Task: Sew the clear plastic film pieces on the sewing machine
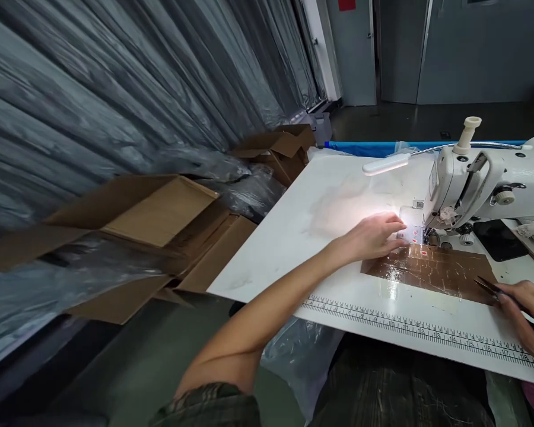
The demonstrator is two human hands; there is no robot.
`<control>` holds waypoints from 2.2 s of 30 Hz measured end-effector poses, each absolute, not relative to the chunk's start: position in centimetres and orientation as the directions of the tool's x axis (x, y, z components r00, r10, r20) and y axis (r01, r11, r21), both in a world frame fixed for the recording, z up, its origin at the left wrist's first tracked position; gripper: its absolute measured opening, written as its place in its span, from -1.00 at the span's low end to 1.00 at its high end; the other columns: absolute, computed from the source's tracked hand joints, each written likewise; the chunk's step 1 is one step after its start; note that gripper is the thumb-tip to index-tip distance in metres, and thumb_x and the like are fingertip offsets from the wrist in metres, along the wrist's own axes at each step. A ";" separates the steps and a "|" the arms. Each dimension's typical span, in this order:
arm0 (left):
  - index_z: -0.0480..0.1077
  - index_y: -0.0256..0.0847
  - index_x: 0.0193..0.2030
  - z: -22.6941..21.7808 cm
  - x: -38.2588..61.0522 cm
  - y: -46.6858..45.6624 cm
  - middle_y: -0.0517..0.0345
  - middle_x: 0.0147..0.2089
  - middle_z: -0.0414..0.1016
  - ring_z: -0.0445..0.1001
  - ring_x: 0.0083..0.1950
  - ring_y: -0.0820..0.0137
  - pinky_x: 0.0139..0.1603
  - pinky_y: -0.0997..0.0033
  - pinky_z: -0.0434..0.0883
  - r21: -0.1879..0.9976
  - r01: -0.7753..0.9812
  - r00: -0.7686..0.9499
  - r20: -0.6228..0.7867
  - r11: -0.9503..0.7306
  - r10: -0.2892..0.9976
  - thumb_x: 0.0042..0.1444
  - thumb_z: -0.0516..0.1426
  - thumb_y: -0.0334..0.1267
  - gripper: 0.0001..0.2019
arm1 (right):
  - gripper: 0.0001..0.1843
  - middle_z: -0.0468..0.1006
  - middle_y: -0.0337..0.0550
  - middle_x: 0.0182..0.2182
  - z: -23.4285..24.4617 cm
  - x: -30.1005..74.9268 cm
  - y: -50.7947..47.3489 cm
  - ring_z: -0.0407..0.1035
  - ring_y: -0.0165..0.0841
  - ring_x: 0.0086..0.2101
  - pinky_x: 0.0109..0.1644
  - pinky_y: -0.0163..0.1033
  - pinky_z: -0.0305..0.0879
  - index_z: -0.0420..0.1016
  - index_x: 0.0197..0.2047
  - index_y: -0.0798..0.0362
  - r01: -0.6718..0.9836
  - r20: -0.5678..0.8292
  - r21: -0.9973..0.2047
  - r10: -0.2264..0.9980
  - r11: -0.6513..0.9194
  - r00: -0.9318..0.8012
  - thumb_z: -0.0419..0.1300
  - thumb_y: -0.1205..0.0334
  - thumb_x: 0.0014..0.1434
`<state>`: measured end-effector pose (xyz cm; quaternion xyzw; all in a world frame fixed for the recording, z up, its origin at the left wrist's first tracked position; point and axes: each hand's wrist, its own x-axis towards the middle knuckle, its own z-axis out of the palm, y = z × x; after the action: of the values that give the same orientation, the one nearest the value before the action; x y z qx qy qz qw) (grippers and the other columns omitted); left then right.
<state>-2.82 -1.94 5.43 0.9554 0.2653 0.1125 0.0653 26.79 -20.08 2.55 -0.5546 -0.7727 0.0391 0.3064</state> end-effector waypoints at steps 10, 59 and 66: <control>0.41 -0.28 -0.36 0.5 -1.2 -2.3 0.11 -0.40 0.41 0.35 -0.43 0.43 -0.49 0.44 0.23 -0.198 0.389 0.906 0.262 -0.900 0.334 0.30 -0.08 -0.46 -0.71 | -0.55 0.63 -0.11 -0.35 1.5 21.3 -15.9 0.52 -0.29 -0.47 -0.57 -0.27 0.29 0.47 0.01 0.04 0.928 0.418 -0.205 0.885 0.313 -0.206 -0.18 0.06 0.44; 0.45 -0.30 0.02 0.4 -1.8 -7.4 0.01 -0.11 0.59 0.54 -0.21 0.44 -0.33 0.45 0.49 0.084 0.038 0.830 0.552 -0.996 0.078 0.39 0.02 -0.05 -0.64 | -0.28 0.37 -0.14 -0.69 3.7 23.8 -14.8 0.26 -0.25 -0.64 -0.55 -0.20 0.12 0.42 -0.48 -0.04 0.955 -0.065 -0.283 0.995 -0.090 0.075 -0.27 -0.38 0.27; 0.51 -0.27 -0.09 3.7 0.7 -2.6 -0.02 0.00 0.54 0.47 -0.11 0.35 -0.13 0.35 0.35 -0.083 0.360 0.923 0.174 -0.929 0.343 0.41 -0.01 -0.17 -0.70 | -0.35 0.54 0.15 -0.22 3.0 25.4 -16.1 0.41 -0.02 -0.22 -0.28 0.03 0.36 0.58 -0.22 0.06 0.973 0.404 0.007 0.889 0.231 -0.214 -0.24 -0.11 0.41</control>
<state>0.69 -2.60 3.73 0.9790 0.1795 0.0783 -0.0569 25.37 -16.12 3.04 -0.6061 -0.7682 -0.1306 0.1596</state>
